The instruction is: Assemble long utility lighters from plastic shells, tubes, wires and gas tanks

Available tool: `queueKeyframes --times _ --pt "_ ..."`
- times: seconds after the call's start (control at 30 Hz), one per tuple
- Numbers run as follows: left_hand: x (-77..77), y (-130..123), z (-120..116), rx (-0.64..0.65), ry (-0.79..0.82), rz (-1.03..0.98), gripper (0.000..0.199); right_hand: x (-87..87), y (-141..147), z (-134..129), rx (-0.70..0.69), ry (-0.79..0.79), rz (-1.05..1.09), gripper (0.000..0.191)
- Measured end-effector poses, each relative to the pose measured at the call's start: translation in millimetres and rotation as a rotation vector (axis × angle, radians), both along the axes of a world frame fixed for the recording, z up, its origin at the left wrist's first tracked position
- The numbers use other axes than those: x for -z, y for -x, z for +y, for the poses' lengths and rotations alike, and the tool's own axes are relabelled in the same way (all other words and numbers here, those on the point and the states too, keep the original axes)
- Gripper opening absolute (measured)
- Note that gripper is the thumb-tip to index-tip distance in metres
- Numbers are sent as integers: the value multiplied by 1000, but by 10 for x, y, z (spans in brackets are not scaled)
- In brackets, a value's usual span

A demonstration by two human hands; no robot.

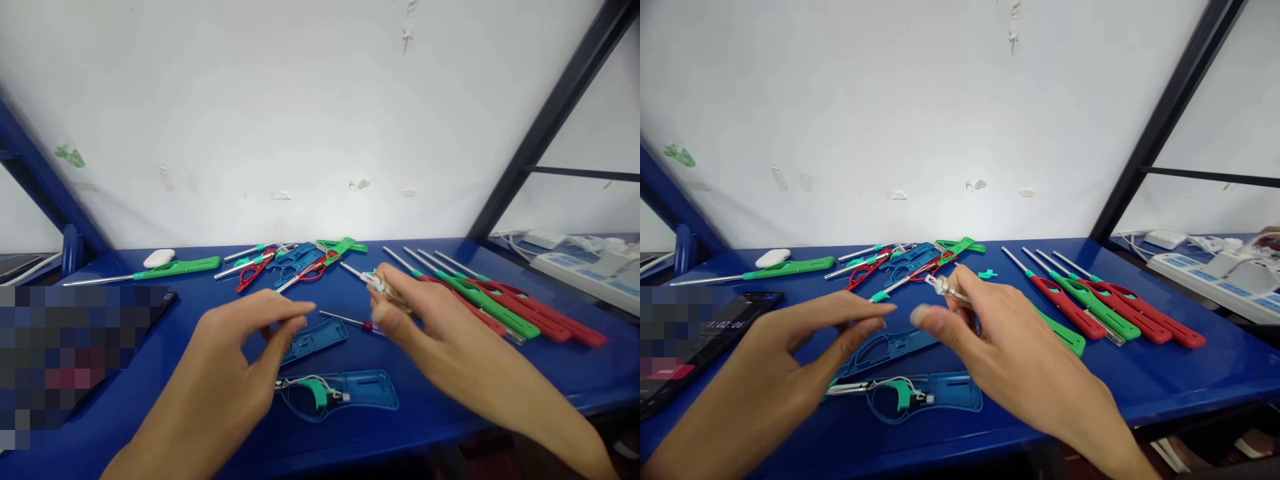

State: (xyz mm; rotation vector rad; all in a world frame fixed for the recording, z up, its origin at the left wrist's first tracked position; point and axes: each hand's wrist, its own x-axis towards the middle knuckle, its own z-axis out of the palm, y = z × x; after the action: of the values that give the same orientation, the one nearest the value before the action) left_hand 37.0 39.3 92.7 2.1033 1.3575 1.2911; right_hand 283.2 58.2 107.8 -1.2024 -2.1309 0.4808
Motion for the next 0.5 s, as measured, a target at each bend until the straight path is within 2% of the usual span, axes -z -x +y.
queueKeyframes --times 0.1,0.17,0.23,0.33,0.5 --pt "357 42 -76 91 -106 118 30 162 -71 5 -51 138 -80 33" --pt "575 75 -125 87 -179 176 36 296 -83 -3 -114 182 -124 24" --pt "721 103 -155 90 -245 227 37 417 -84 -22 -153 183 -178 21" --pt "805 128 -167 81 -304 271 36 527 -86 -43 -178 181 -249 19" --pt "835 137 -179 113 -282 335 31 549 -58 8 -304 130 -334 21"
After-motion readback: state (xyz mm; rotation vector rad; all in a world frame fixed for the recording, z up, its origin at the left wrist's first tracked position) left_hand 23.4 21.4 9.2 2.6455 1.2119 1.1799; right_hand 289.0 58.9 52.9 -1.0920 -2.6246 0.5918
